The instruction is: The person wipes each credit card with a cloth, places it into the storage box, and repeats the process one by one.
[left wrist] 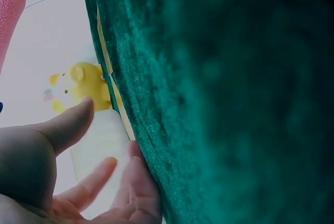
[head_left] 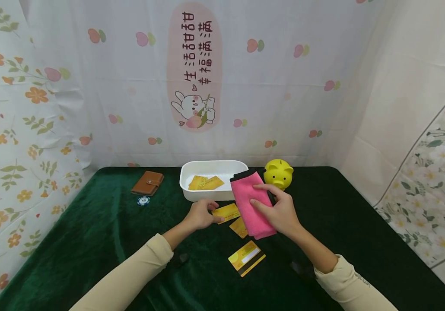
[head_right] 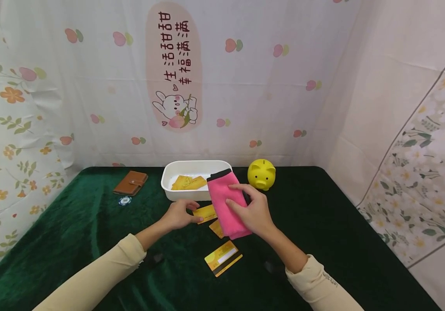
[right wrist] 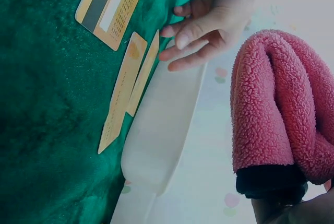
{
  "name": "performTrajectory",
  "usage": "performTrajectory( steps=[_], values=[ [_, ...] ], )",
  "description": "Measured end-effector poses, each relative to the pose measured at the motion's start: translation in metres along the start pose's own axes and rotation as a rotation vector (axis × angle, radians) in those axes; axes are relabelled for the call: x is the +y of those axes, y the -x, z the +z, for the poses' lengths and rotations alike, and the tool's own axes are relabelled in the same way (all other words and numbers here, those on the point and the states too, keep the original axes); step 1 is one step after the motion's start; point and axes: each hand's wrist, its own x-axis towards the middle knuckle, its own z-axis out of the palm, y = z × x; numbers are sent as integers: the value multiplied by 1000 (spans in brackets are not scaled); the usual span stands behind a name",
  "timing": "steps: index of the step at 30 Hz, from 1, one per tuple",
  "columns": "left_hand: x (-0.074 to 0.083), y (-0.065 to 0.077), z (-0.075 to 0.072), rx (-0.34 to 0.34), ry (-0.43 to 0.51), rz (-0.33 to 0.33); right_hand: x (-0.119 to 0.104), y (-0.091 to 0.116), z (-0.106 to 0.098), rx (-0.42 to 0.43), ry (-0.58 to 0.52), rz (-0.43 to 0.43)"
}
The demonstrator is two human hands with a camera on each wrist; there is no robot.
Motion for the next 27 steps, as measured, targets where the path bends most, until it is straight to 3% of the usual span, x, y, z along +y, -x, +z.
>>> performTrajectory(
  steps=[17, 27],
  values=[
    [5, -2, 5, 0, -108, -41, 3, -4, -1, -4, 16, -3],
    [5, 0, 4, -2, -109, -29, 4, -4, -2, 1, 23, 6]
  ],
)
